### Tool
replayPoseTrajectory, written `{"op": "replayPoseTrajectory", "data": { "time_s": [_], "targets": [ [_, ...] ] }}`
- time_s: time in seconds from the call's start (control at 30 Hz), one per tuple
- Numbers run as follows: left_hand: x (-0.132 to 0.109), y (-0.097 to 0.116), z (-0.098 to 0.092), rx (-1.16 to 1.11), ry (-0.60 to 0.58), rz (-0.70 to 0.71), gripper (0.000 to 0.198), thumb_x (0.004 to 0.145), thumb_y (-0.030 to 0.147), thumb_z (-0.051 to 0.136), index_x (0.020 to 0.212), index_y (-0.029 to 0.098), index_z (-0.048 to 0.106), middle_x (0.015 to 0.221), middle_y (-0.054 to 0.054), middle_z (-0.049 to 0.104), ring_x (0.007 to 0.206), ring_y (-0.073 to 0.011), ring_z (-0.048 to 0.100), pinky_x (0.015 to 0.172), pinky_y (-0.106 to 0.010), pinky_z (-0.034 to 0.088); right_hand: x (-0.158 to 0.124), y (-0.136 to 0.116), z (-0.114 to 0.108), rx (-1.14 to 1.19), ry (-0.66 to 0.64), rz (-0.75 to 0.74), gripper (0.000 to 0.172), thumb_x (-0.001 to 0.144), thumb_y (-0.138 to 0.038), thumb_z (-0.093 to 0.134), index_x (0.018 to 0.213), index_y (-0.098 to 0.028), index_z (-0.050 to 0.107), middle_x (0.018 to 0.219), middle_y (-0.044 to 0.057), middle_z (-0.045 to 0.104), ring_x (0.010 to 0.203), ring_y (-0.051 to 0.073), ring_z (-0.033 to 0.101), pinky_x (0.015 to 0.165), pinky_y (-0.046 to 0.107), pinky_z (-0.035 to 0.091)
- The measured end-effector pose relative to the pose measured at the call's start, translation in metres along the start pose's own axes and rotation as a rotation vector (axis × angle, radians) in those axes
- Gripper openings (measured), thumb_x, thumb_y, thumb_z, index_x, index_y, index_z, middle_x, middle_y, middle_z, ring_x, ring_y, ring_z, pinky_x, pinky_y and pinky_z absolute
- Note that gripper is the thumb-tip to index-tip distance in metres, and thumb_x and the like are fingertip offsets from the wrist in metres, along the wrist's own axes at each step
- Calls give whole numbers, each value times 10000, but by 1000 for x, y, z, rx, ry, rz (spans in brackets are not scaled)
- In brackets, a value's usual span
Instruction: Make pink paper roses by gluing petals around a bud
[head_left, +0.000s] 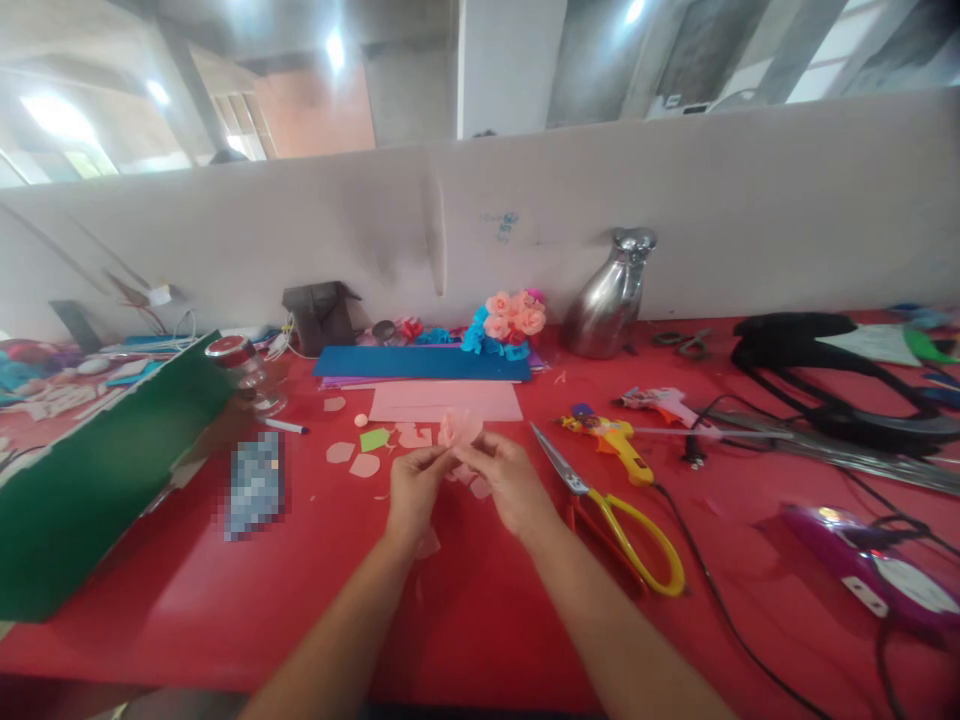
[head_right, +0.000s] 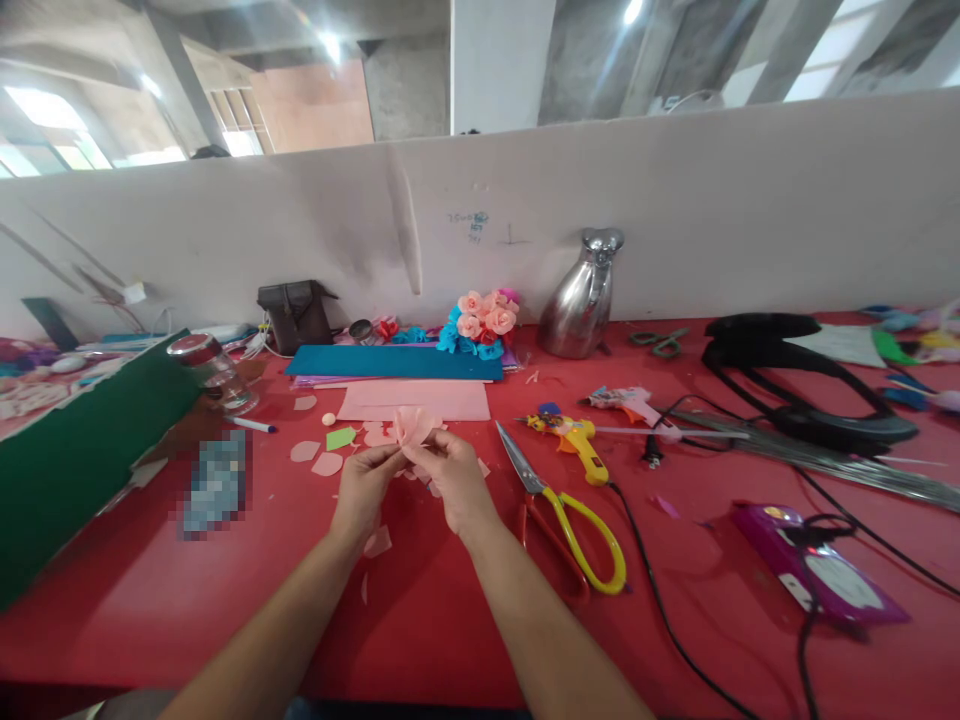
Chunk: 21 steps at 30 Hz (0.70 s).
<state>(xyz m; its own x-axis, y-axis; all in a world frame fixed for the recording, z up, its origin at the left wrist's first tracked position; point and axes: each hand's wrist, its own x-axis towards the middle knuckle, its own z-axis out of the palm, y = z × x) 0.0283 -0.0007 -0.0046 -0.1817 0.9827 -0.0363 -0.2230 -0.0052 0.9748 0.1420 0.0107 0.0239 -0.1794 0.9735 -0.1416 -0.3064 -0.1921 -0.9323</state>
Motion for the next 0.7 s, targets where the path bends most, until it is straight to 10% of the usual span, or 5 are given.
{"op": "replayPoseTrajectory", "data": {
  "time_s": [0.7],
  "targets": [
    [3,10,-8,-144,37,-116,194,623,218,681,808,164,701,796,-28,678,667,-115,594,624,-221,447,1,-1,-3,-262,73,-80,249,631,-399,694,682,-158,658,621,23,627,583,148,543,526,260,398]
  ]
}}
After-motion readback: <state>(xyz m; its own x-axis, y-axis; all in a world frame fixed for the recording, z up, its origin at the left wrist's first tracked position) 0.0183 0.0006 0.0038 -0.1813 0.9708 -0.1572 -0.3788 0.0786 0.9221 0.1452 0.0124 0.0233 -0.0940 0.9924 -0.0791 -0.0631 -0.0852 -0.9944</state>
